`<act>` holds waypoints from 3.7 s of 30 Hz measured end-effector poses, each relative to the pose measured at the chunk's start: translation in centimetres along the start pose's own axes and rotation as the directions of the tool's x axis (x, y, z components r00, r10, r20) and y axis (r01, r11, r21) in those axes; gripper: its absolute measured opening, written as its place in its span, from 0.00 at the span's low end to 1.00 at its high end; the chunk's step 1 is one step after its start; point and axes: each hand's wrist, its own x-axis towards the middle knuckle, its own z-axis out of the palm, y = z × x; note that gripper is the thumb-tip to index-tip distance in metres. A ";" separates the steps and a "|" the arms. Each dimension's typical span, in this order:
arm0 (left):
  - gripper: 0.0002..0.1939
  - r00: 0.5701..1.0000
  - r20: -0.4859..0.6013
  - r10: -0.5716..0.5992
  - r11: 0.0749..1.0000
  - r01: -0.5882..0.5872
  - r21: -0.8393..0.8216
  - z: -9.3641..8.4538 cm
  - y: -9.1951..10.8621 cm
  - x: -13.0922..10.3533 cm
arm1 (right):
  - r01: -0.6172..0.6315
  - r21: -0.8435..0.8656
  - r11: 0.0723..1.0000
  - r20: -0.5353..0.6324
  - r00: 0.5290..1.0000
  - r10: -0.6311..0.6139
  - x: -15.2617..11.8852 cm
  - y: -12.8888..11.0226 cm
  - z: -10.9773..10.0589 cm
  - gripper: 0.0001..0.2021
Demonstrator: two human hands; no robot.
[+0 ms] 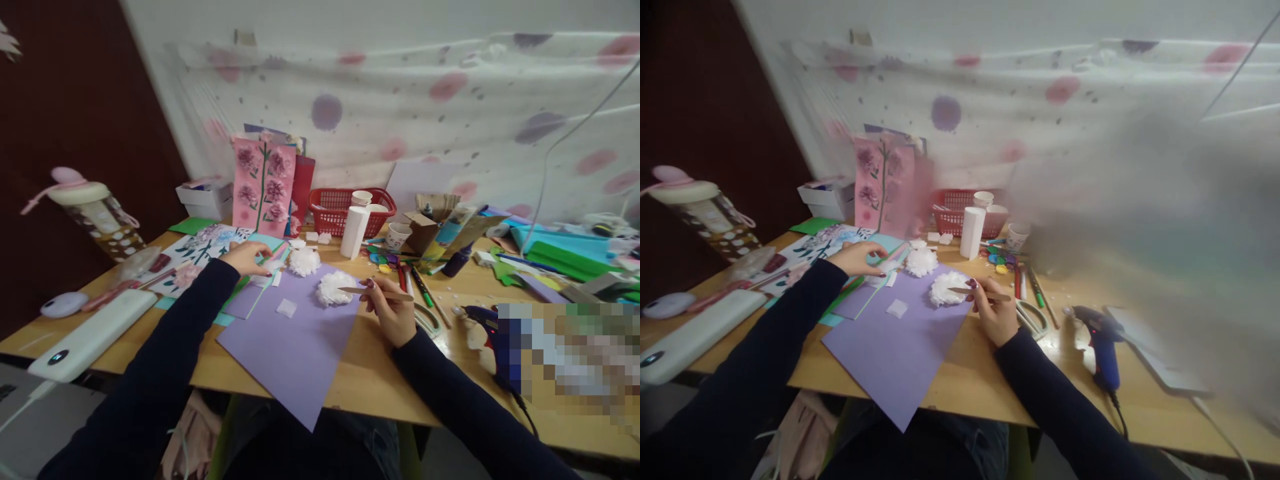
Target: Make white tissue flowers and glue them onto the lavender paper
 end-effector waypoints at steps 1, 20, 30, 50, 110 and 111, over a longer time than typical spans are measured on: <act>0.21 1.000 0.008 -0.001 1.000 0.001 0.007 0.4 0.1 0.0 | 0.000 0.001 1.000 0.002 1.000 0.000 0.0 0.0 0.0 0.13; 0.22 0.936 0.191 0.296 0.515 0.012 -0.857 2.9 7.5 -1.8 | -0.231 0.294 0.927 0.072 0.973 0.220 0.7 -1.7 0.8 0.22; 0.20 0.928 0.226 0.295 0.661 -0.028 -0.750 6.3 10.3 -3.7 | -0.300 0.272 0.914 0.233 0.942 0.240 0.4 -1.6 0.8 0.22; 0.24 0.856 0.331 0.396 0.440 0.140 -0.887 6.7 9.8 -3.7 | -0.367 0.364 0.856 0.133 0.930 0.342 0.8 -2.0 0.7 0.24; 0.08 0.918 0.098 0.385 0.906 -0.356 -0.229 5.6 13.4 -0.1 | 0.029 -0.134 0.991 -0.080 0.996 -0.040 0.5 -0.6 0.3 0.24; 0.08 0.914 0.098 0.394 0.904 -0.366 -0.222 5.6 13.4 -0.1 | 0.030 -0.138 0.990 -0.084 0.996 -0.042 0.5 -0.6 0.3 0.24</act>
